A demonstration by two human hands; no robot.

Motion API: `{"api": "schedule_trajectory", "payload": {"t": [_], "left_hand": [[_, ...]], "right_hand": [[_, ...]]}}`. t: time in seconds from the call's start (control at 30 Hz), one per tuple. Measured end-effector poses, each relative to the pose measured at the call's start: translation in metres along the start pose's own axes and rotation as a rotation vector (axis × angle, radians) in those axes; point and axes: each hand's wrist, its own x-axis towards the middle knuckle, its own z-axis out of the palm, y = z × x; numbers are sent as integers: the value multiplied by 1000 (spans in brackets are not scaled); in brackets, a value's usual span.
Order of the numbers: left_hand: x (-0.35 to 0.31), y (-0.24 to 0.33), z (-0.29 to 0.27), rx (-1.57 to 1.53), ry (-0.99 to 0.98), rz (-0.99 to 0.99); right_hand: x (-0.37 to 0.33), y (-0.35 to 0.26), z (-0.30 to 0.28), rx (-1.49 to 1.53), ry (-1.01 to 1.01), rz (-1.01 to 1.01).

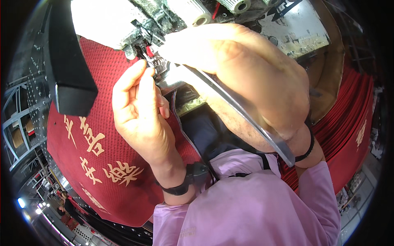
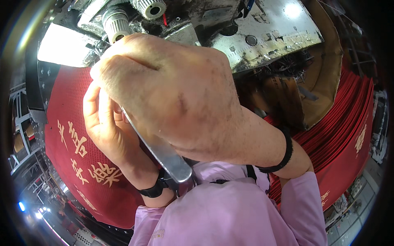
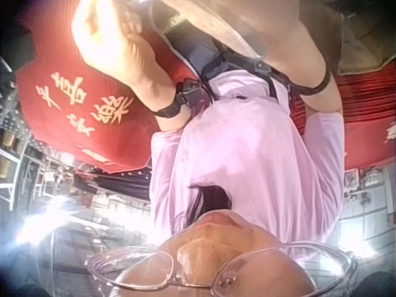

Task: The recorder uses tweezers to thread an industrial sewing machine.

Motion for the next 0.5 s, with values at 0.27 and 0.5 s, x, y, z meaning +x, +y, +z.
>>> {"api": "schedule_trajectory", "payload": {"t": [0.27,0.5], "left_hand": [[0,0,-2,-21,-20,-41],[-1,1,-2,-29,-30,-26]], "right_hand": [[4,13,4,26,43,-139],[7,6,-3,-13,-72,-40]]}}
